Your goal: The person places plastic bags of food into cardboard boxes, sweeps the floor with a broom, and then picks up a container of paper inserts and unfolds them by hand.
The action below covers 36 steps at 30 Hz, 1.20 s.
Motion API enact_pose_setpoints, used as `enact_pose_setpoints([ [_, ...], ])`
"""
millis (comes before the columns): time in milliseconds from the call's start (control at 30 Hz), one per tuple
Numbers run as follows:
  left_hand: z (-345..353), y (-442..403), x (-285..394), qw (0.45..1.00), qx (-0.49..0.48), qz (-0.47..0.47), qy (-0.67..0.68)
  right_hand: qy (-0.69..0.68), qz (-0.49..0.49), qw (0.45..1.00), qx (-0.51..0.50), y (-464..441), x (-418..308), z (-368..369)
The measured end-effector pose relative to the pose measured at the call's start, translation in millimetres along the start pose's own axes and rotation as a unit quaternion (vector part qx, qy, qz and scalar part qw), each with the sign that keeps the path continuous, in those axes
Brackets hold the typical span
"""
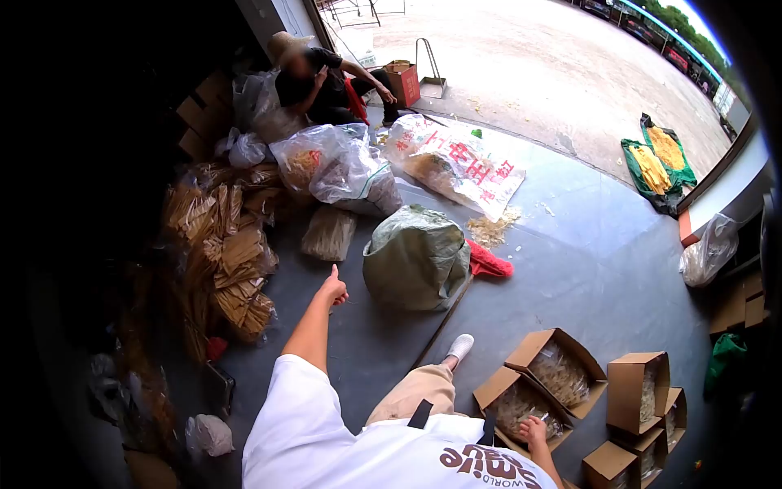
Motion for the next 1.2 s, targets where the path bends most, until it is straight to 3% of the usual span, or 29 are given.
enact_pose_setpoints([
  [67,-8.1,8.7,-16.0,0.999,-0.027,0.012,0.031,-0.039,0.004,0.999,-0.017,6.2,-7.1,6.2],
  [233,-2.6,78.0,-83.2,0.984,-0.075,0.058,0.150,0.075,-0.023,0.993,-0.085,18.0,8.9,30.7],
  [333,24.8,110.6,-174.9,0.982,-0.107,0.082,0.128,0.103,-0.016,0.987,-0.125,27.7,21.4,38.2],
  [433,52.7,140.0,-302.6,0.991,-0.114,-0.027,0.070,0.121,-0.039,0.984,-0.122,36.3,37.2,45.9],
  [500,61.4,159.6,-397.5,0.975,-0.070,-0.174,0.120,0.147,-0.021,0.982,-0.115,41.6,41.5,45.4],
  [533,63.2,169.8,-445.7,0.957,-0.018,-0.245,0.155,0.172,-0.038,0.977,-0.121,58.4,32.1,46.1],
  [633,43.5,196.0,-513.6,0.871,-0.039,-0.474,0.124,0.217,-0.043,0.969,-0.112,65.2,29.0,47.4],
  [667,39.5,202.1,-519.1,0.867,-0.039,-0.479,0.131,0.229,-0.041,0.966,-0.112,66.8,27.0,48.8],
  [733,30.5,210.5,-529.2,0.898,0.057,-0.365,0.239,0.221,-0.033,0.967,-0.123,55.8,26.3,55.5],
  [900,25.7,182.2,-492.8,0.868,0.037,-0.288,0.404,0.125,0.021,0.980,-0.150,43.4,16.2,91.8],
  [933,23.1,173.6,-477.9,0.862,0.027,-0.276,0.425,0.221,-0.080,0.960,-0.154,49.0,6.7,101.5],
  [967,23.0,163.6,-471.9,0.856,0.023,-0.278,0.435,0.211,-0.058,0.969,-0.112,55.1,1.1,120.3],
  [1033,22.8,146.3,-465.5,0.879,0.026,-0.212,0.427,0.198,-0.045,0.967,-0.156,68.0,-5.0,155.0],
  [1133,0.1,132.3,-461.4,0.861,0.037,-0.173,0.477,0.289,-0.078,0.938,-0.177,110.2,-14.6,216.4],
  [1200,-16.3,122.7,-478.1,0.846,0.030,-0.199,0.495,0.322,-0.100,0.919,-0.205,141.1,-19.2,260.3],
])
Point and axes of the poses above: each hand's wrist, its own y-axis away from the middle knuckle, its own z-axis out of the palm, x = y × z, the point moved 2 cm from there along -y, towards the middle knuckle, and after that the axes turned 14 degrees about x, right-handed, at the moved point
